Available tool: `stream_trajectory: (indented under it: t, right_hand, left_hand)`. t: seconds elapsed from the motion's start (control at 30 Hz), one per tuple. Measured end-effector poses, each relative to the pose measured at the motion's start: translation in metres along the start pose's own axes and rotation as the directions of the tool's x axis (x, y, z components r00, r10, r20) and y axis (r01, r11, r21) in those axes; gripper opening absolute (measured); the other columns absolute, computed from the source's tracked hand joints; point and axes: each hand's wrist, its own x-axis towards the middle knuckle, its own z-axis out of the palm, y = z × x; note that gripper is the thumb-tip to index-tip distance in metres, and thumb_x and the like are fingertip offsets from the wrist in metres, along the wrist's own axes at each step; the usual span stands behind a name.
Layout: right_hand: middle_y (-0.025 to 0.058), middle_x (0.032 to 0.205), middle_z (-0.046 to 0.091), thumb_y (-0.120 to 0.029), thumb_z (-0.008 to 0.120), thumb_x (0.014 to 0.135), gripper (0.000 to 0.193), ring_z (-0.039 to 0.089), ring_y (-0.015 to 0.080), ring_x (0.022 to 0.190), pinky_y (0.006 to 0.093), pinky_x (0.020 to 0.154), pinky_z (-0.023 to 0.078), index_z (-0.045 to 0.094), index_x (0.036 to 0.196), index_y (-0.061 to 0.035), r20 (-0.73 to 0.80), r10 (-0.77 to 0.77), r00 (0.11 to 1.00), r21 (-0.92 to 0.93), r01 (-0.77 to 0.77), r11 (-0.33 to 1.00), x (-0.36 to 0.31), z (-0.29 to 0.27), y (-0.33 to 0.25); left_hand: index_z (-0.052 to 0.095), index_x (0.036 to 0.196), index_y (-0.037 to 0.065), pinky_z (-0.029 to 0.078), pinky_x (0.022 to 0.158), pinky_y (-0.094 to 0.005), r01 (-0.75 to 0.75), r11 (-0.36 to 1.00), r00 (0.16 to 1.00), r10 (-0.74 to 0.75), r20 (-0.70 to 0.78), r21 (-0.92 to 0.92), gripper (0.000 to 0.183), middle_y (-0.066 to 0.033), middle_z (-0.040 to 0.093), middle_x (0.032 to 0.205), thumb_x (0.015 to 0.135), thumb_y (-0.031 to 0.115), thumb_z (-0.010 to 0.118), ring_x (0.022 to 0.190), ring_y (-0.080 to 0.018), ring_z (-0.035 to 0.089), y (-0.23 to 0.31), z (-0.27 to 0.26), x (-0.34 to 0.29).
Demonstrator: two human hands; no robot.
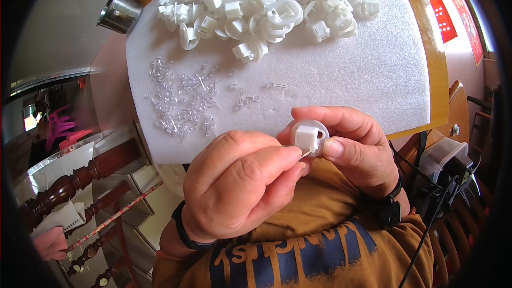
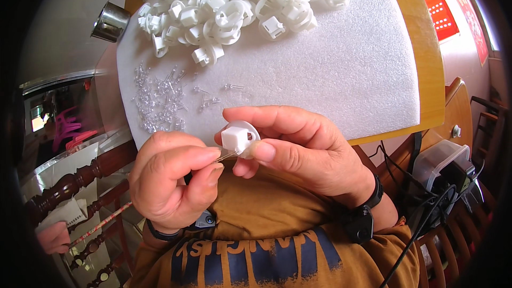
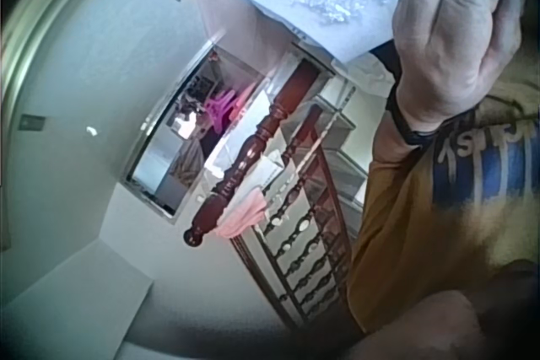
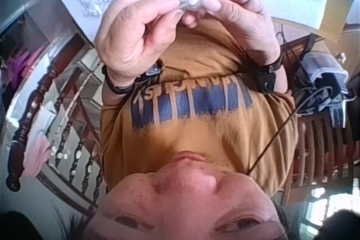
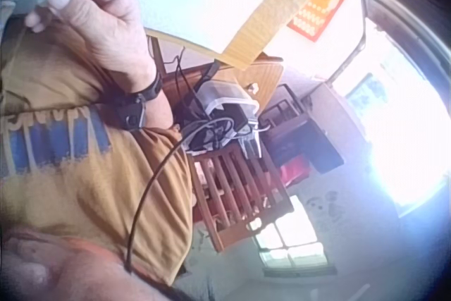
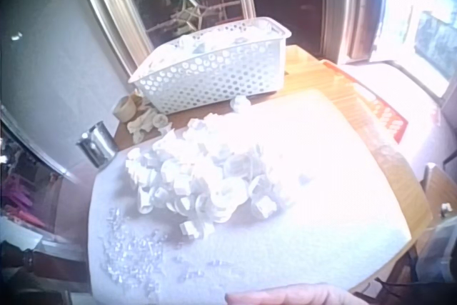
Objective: Assembling small white and clear plastic components by hand.
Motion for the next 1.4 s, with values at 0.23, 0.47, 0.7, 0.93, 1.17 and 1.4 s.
stream_trajectory:
  t: [0.23, 0.47, 0.7, 0.93, 1.17, 1.4]
  right_hand:
    - [0.0109, 0.116, 0.062, -0.006, 0.052, 0.095, 0.041, 0.062, 0.0151, 0.097, 0.0295, 0.088, 0.051, 0.044, 0.135, 0.0031, 0.008, -0.030, 1.000, -0.043, 0.030, 0.999, -0.001, -0.002, 0.002]
    - [0.0088, 0.115, 0.060, 0.000, 0.057, 0.092, 0.043, 0.059, 0.0128, 0.100, 0.0269, 0.089, 0.048, 0.047, 0.133, 0.0025, -0.015, -0.117, 0.993, -0.156, 0.113, 0.981, -0.001, 0.001, -0.002]
    - [0.0101, 0.119, 0.054, 0.005, 0.061, 0.087, 0.044, 0.055, 0.0119, 0.099, 0.0246, 0.085, 0.046, 0.051, 0.130, 0.0027, 0.070, -0.276, 0.959, -0.330, 0.283, 0.900, 0.000, -0.007, 0.003]
    - [0.0095, 0.114, 0.055, 0.003, 0.065, 0.085, 0.045, 0.054, 0.0112, 0.087, 0.0238, 0.079, 0.046, 0.055, 0.128, -0.0009, 0.180, -0.329, 0.927, -0.591, 0.369, 0.717, 0.004, -0.012, 0.004]
    - [0.0074, 0.104, 0.058, 0.000, 0.068, 0.082, 0.046, 0.055, 0.0122, 0.082, 0.0248, 0.074, 0.046, 0.057, 0.127, -0.0020, 0.134, -0.376, 0.917, -0.565, 0.382, 0.731, 0.007, -0.011, 0.006]
    - [0.0070, 0.100, 0.060, 0.001, 0.072, 0.078, 0.047, 0.056, 0.0127, 0.080, 0.0248, 0.071, 0.046, 0.061, 0.123, -0.0039, 0.220, -0.395, 0.892, -0.642, 0.437, 0.630, 0.009, -0.010, 0.000]
  left_hand:
    - [0.063, 0.093, 0.002, 0.044, 0.052, -0.0248, -0.003, 1.000, 1.000, 0.002, 0.022, 0.023, 0.024, -0.0094, 0.061, 0.078, 0.072, -0.006, 0.071, 0.062, -0.0154, 0.057, 0.001, -0.001, 0.000]
    - [0.063, 0.093, 0.002, 0.044, 0.052, -0.0249, -0.001, 0.999, 1.000, 0.001, 0.017, 0.036, 0.024, -0.0100, 0.061, 0.078, 0.071, -0.006, 0.070, 0.062, -0.0156, 0.057, 0.001, 0.000, -0.001]
    - [0.064, 0.091, 0.002, 0.045, 0.053, -0.0254, 0.017, 0.999, 1.000, -0.018, 0.019, 0.036, 0.022, -0.0098, 0.062, 0.078, 0.072, -0.006, 0.069, 0.062, -0.0161, 0.057, 0.000, 0.002, -0.002]
    - [0.063, 0.091, 0.001, 0.044, 0.055, -0.0247, 0.044, 0.999, 0.998, -0.045, 0.032, 0.012, 0.020, -0.0097, 0.061, 0.079, 0.073, -0.004, 0.069, 0.062, -0.0151, 0.056, -0.004, 0.005, -0.003]
    - [0.061, 0.091, -0.001, 0.044, 0.056, -0.0250, 0.157, 0.987, 0.987, -0.155, 0.044, -0.044, 0.017, -0.0099, 0.060, 0.077, 0.076, -0.003, 0.069, 0.063, -0.0166, 0.055, -0.002, 0.002, -0.005]
    - [0.061, 0.090, 0.000, 0.045, 0.055, -0.0261, 0.058, 0.998, 0.997, -0.060, 0.057, 0.036, 0.016, -0.0105, 0.060, 0.077, 0.076, -0.006, 0.068, 0.062, -0.0186, 0.056, -0.002, 0.004, -0.005]
